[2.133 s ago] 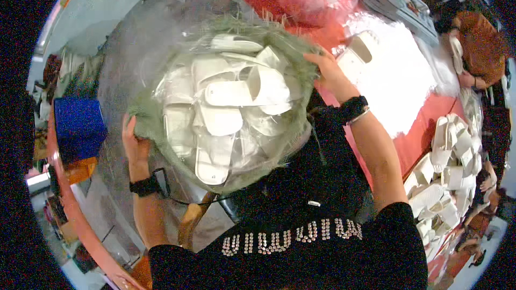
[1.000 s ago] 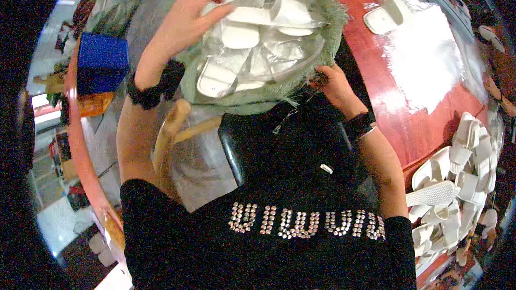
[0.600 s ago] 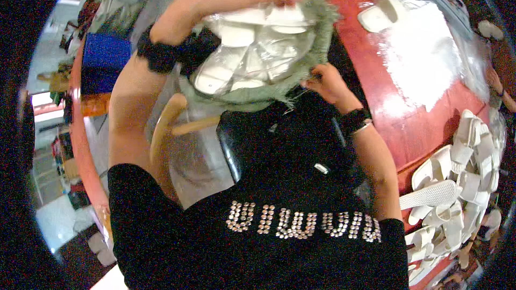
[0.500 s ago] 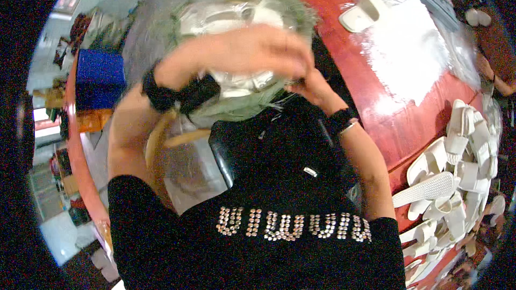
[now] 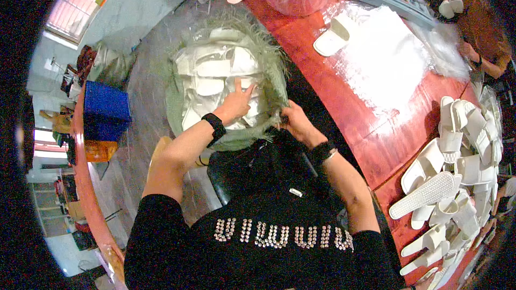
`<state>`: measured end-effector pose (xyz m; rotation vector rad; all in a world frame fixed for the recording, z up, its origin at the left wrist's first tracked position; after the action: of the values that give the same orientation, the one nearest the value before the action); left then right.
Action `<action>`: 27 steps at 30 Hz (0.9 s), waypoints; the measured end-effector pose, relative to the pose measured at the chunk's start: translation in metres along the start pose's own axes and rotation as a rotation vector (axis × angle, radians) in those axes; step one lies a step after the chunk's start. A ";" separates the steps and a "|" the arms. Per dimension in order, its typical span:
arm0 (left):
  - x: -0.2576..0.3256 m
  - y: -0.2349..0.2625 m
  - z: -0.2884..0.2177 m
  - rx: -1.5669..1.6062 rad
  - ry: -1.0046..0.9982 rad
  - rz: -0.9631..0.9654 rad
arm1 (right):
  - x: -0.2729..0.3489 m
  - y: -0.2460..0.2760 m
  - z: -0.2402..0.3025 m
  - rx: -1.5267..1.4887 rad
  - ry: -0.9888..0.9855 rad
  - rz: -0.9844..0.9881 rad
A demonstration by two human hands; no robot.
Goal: Packing pairs of white plastic slippers into clear plastic bags and then placing them into a large green woven sack.
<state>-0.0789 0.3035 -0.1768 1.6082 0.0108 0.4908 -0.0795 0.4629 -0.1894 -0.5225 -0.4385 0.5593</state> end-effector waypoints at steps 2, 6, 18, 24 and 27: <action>-0.007 -0.001 -0.005 0.025 -0.004 0.064 | 0.003 0.006 -0.006 -0.026 -0.007 -0.018; -0.005 -0.005 -0.016 0.059 -0.096 0.070 | -0.005 0.003 0.016 -0.015 0.040 -0.002; 0.001 0.133 -0.079 -0.266 -0.218 0.014 | 0.014 0.057 0.056 0.083 0.081 -0.053; 0.062 0.203 -0.225 0.509 -0.833 0.178 | 0.074 0.099 0.132 0.060 0.329 -0.274; 0.086 0.176 -0.291 0.429 -0.958 0.404 | 0.132 0.119 0.157 -0.019 0.486 -0.394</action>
<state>-0.1428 0.5858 0.0213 2.1404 -0.9991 -0.0334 -0.1056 0.6821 -0.1023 -0.5527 -0.0760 0.0406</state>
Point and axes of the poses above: each hand's wrist, its own x-axis away from the middle knuckle, its own y-axis out of the back of the hand, z = x × y, the point moved 8 cm from there along -x, towards the middle knuckle, and after that the axes turned 14 degrees about y, right-handed, at the moved point
